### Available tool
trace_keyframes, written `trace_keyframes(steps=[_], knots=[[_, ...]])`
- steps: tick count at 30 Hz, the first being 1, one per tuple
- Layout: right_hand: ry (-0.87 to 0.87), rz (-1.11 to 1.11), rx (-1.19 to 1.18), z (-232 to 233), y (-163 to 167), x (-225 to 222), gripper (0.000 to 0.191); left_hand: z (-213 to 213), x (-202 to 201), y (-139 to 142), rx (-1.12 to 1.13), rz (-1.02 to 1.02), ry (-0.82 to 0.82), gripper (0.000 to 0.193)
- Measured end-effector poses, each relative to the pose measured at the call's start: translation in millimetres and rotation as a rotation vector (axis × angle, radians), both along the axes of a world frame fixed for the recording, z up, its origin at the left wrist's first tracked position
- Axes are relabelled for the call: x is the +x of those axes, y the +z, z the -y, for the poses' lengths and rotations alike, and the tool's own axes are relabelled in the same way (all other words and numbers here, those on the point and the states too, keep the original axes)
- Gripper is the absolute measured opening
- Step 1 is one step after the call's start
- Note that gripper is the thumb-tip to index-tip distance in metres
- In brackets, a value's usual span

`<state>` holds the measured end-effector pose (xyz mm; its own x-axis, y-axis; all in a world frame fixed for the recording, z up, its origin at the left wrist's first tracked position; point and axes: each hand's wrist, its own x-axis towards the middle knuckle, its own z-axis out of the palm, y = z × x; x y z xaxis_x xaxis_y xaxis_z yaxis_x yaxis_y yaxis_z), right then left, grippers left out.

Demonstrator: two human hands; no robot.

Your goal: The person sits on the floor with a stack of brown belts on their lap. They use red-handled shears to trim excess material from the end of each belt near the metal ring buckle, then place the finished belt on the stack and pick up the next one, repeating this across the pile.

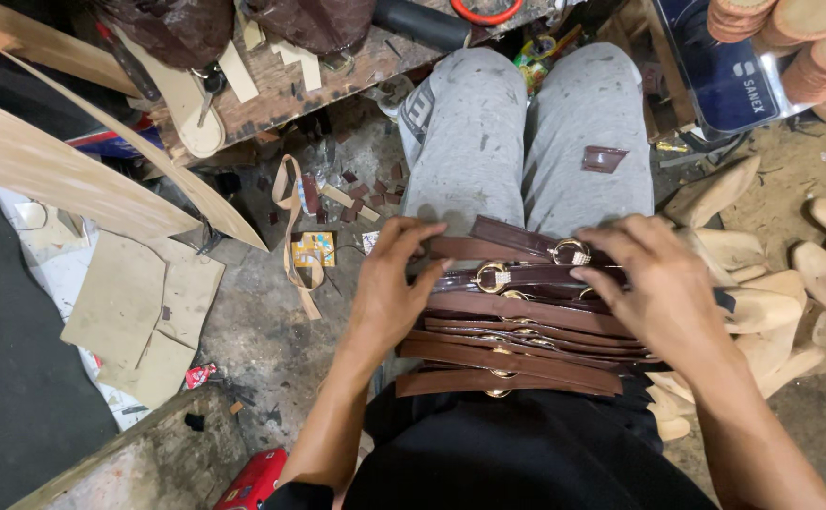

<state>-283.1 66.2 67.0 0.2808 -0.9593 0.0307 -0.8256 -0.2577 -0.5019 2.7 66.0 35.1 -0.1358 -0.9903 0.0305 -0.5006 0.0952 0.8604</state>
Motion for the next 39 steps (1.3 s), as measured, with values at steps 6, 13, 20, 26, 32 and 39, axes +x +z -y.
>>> trace_keyframes(steps=[6,13,20,26,32,39], knots=[[-0.058,0.066,0.103,5,-8,-2,0.022,5,-5,-2,0.117,-0.021,-0.029,0.024],[-0.212,0.249,0.076,26,19,-13,0.019,2,1,5,-0.141,0.042,-0.136,0.018],[0.089,0.127,0.066,32,16,15,0.039,-9,2,9,-0.088,-0.057,-0.078,0.017],[0.182,0.142,0.256,23,10,17,0.044,-3,11,1,-0.068,-0.216,0.003,0.023],[0.077,0.165,0.226,22,22,-16,0.041,11,1,5,-0.105,-0.22,-0.062,0.024],[0.09,0.086,-0.097,45,-1,-22,0.038,40,-13,-6,-0.24,0.005,-0.104,0.029]])
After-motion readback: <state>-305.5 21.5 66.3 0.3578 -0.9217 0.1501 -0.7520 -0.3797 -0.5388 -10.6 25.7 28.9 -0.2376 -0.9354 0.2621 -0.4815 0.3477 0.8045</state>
